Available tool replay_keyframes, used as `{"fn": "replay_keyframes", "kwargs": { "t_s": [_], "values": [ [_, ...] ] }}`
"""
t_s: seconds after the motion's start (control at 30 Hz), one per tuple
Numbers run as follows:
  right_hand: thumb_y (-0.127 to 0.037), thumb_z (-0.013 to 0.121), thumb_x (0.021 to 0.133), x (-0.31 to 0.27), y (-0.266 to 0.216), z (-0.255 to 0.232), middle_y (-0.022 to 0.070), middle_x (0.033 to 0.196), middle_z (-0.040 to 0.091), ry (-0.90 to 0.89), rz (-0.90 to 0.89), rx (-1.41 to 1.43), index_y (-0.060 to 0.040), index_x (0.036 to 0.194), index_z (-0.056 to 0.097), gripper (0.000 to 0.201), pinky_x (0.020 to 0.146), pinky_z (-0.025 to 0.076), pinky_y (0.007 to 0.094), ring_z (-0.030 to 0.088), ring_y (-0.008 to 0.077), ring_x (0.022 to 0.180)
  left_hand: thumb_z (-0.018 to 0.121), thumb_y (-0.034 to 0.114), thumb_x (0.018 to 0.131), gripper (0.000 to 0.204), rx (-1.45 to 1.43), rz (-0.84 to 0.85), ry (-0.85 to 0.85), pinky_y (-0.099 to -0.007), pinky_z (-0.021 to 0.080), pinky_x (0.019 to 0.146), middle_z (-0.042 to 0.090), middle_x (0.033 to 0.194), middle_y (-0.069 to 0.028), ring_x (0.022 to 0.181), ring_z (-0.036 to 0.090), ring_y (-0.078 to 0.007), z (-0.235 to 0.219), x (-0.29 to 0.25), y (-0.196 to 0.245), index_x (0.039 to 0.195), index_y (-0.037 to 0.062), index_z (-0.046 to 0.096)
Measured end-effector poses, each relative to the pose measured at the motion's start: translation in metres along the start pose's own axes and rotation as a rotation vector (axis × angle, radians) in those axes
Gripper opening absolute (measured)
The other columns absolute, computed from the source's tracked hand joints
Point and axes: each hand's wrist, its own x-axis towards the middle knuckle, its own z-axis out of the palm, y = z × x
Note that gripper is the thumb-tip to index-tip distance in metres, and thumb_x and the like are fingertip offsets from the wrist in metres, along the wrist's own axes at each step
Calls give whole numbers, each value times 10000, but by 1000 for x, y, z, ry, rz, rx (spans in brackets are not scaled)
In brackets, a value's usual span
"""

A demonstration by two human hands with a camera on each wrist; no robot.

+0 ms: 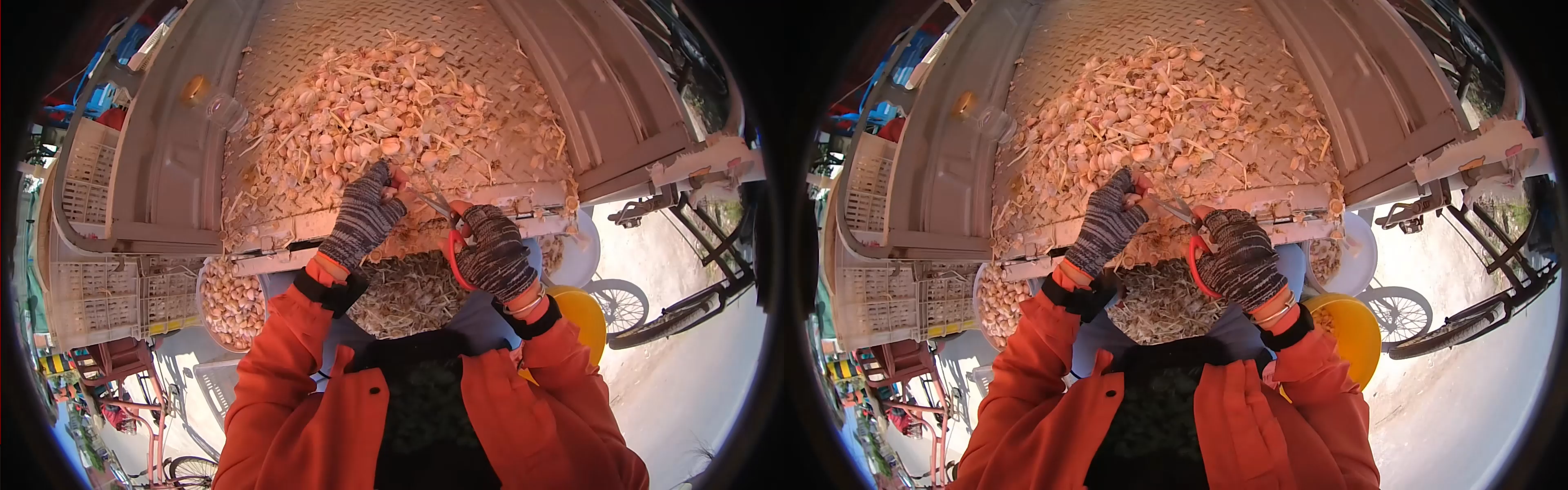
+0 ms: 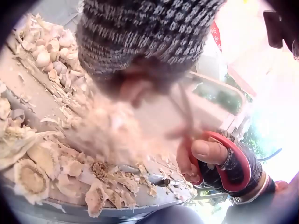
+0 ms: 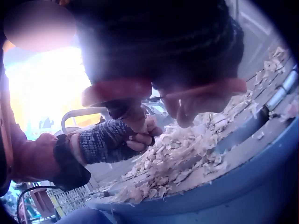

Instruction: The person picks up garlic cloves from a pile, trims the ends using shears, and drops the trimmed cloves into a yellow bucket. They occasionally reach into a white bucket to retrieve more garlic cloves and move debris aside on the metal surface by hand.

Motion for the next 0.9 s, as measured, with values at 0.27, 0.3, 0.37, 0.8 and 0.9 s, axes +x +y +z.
{"fn": "replay_keyframes", "kwargs": {
  "t_s": [0.27,0.3,0.37,0.8,0.9],
  "values": [
    [-141,666,734,-21,-28,-9,176,865,640,-86,-69,-67,-34,1077,629,361,727,484,436,607,361,825,645,104,807,261,-162,86,159,-268,494,678,657,814,-67,690,588,-121,21,-58,-6,1050,10,656],
    [-134,662,736,-26,-32,-9,174,859,641,-65,-79,-23,-33,1074,629,355,725,484,435,607,362,817,645,104,807,261,-161,89,164,-268,494,678,657,814,-67,690,588,-121,20,-63,1,1050,10,656],
    [-126,657,737,-34,-38,-11,173,852,641,-41,-90,20,-33,1071,629,348,723,483,435,607,362,808,662,108,816,222,-238,-102,97,-264,495,678,657,773,-53,679,593,-116,16,-73,15,1011,4,664],
    [-185,783,775,-37,-29,-28,5,863,578,-140,465,488,-72,1184,590,466,659,453,225,495,57,715,641,126,869,256,-598,-168,526,-167,306,469,530,759,69,539,405,-5,-79,-168,-52,1112,44,641],
    [-177,797,753,-12,25,-18,9,844,582,6,341,238,-84,1178,594,480,674,474,249,522,90,702,587,76,879,343,-303,-480,734,-202,418,541,586,834,16,609,507,-68,-173,-238,-164,1219,32,580]
  ]
}}
